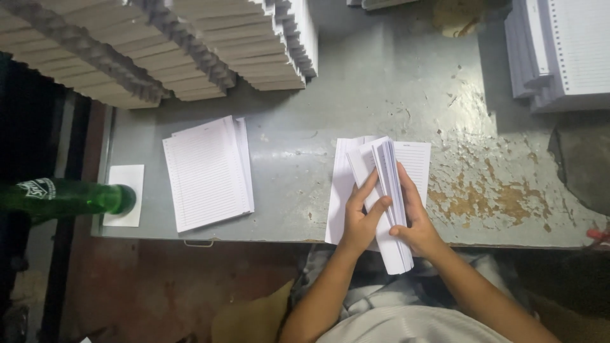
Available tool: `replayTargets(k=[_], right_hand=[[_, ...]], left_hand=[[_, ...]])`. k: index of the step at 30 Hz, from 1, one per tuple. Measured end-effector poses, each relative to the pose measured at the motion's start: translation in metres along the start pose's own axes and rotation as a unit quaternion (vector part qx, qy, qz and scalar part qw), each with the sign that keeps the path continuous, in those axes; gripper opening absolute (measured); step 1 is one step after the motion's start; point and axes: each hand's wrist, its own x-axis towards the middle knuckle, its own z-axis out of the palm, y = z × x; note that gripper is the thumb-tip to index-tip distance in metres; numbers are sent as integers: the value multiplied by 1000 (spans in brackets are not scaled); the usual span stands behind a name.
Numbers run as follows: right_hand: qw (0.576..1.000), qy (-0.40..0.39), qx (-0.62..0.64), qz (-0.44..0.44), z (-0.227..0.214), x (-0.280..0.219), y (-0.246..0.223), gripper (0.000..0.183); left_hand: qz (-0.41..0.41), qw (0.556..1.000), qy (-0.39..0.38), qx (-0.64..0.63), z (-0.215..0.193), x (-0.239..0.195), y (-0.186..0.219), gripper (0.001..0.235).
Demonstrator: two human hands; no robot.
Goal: Counting and organizing stacks of printed paper sheets on a workbench in a print shop.
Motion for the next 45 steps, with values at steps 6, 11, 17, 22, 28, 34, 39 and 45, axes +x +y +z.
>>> replayTargets(k=[6,11,17,22,28,34,39,45], right_hand=[[1000,8,-17,6,2,0,-6,133],[1000,9,-23,15,5,0,-12,132],[999,10,-26,18,5,0,-14,131],[999,12,-24,20,7,-1,-15,131],[999,12,-38,24,10,-2,-23,130],[999,10,-42,29,8,-2,-21,131],[999,9,-42,29,9,-2,-23,130],[999,10,-29,23,8,-2,-18,128]], left_hand=[[-29,1000,-1,4,-1,-1,1,64],[-37,999,1,3,0,-1,11,65],[-43,999,2,-1,1,1,15,64],[-41,999,4,-2,2,0,18,64],[-43,999,4,2,1,0,17,64],[-43,999,5,-1,1,-2,14,63],[-44,999,2,-1,2,-1,20,63],[-44,999,3,-4,1,-1,21,62]])
